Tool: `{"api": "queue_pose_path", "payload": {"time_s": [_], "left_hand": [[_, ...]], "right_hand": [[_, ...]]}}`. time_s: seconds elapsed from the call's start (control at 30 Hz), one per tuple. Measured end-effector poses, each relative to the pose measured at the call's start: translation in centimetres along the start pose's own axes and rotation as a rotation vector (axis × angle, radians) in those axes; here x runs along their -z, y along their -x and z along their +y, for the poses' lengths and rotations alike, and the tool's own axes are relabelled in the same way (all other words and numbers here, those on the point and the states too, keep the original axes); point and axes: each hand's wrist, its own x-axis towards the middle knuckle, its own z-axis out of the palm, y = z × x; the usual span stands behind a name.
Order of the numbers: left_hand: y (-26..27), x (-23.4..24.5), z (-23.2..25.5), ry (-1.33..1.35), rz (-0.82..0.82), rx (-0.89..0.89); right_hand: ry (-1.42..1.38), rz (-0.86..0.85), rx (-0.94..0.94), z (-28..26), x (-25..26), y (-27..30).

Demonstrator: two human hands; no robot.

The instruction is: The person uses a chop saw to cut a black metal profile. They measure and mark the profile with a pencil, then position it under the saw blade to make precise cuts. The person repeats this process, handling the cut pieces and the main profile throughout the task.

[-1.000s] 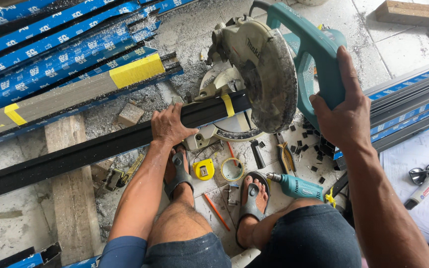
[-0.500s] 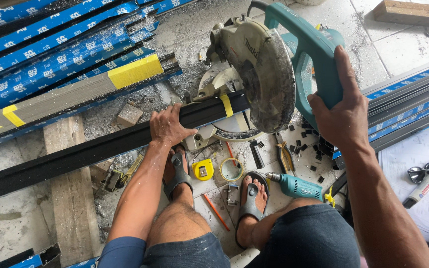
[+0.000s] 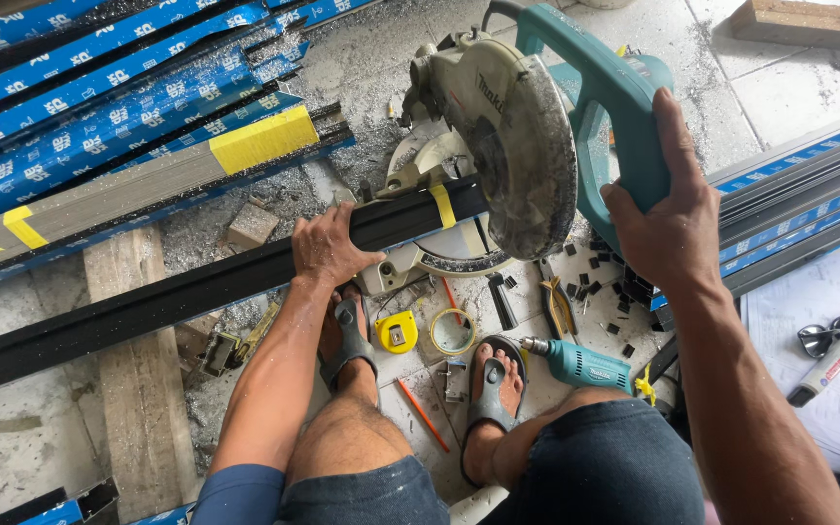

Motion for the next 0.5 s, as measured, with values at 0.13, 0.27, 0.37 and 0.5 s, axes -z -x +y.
{"api": "queue_pose_path", "payload": {"time_s": [0.13,0.27,0.37,0.5], "left_hand": [[0.01,0.2,0.09,0.002,-0.013,0.003],[0.0,0.1,0.04,0.008,-0.01,0.009],[0.04,0.39,0.23,0.007,0.013,0.002],[0.02,0.46,0.26,-0.005,0.024,-0.006]], "right_hand": [[0.0,0.01,0.022,0.24,-0.11,0.03],[-0.003,0.007,0.039,0.37,-0.11,-0.02],[-0.006,0.007,0.028,0.4,-0.11,-0.05],[-0.006,0.007,0.019,0.29,-0.08,0.02]]}}
